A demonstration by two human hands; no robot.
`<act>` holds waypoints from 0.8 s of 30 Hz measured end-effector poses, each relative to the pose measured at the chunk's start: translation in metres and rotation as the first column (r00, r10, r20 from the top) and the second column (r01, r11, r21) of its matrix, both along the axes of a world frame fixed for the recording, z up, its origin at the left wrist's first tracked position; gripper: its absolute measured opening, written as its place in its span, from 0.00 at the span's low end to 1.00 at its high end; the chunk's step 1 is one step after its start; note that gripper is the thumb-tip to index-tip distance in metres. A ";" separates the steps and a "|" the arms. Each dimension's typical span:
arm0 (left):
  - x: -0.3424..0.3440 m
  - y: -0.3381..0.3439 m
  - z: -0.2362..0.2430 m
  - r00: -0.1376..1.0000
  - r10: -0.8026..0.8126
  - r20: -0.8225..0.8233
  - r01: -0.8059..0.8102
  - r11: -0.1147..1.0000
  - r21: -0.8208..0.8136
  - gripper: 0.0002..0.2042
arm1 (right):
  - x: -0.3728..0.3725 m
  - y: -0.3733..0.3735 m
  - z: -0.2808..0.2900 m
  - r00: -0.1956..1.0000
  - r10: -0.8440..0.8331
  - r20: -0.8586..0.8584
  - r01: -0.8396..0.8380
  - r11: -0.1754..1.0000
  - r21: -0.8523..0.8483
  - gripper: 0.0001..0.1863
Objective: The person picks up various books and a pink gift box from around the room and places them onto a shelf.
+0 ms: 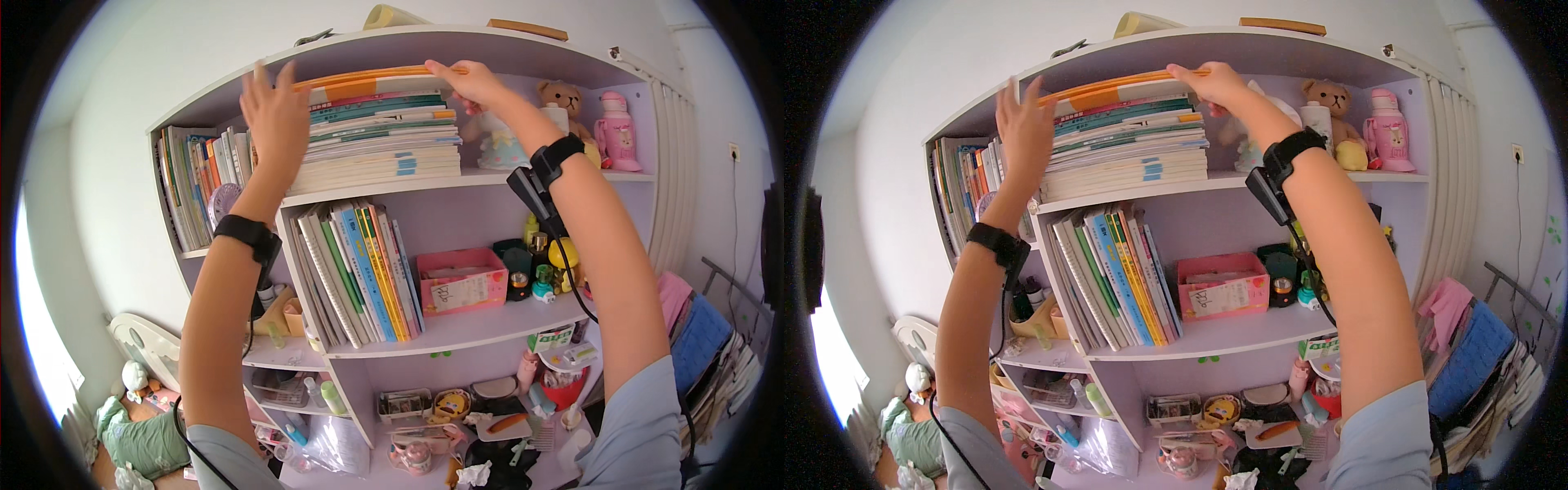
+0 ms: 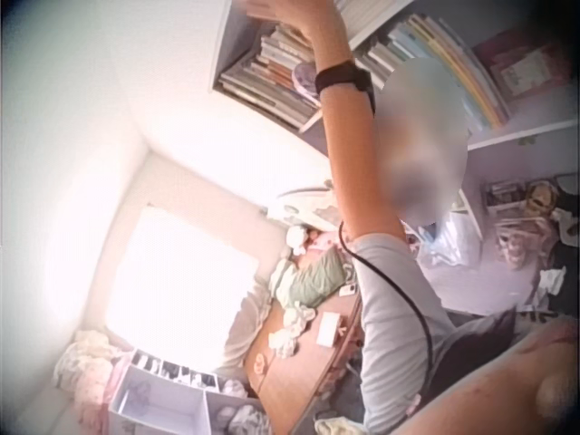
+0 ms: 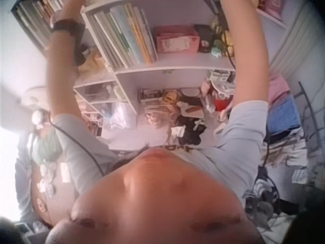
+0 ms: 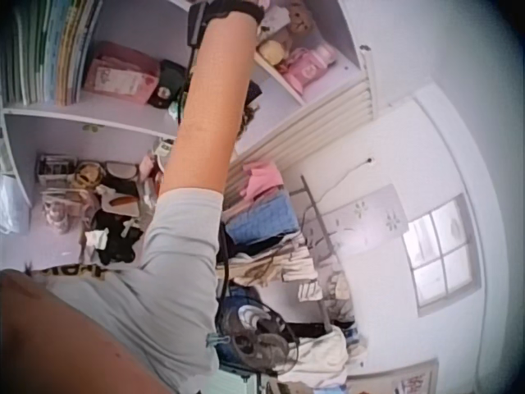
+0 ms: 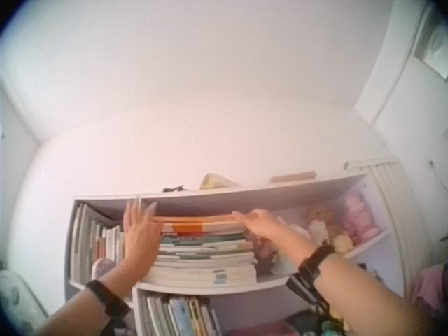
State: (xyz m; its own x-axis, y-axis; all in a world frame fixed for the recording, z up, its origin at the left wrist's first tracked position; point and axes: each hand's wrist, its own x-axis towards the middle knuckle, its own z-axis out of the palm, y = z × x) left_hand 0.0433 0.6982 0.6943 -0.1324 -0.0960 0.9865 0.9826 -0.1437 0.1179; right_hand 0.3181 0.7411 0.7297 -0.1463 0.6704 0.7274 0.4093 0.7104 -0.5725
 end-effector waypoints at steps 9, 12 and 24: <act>-0.036 0.048 -0.005 0.866 0.201 -0.458 -0.275 0.956 -0.099 0.27 | -0.018 0.047 -0.039 0.972 -0.212 0.106 0.129 0.849 0.513 0.37; -0.033 0.054 0.003 0.852 0.307 -0.425 -0.375 0.923 -0.084 0.30 | -0.017 0.056 -0.032 0.961 -0.202 0.189 0.037 0.770 0.637 0.41; -0.032 0.056 -0.015 0.852 0.204 -0.483 -0.289 0.951 -0.108 0.36 | -0.020 0.062 -0.034 0.934 -0.297 0.197 0.132 0.801 0.584 0.44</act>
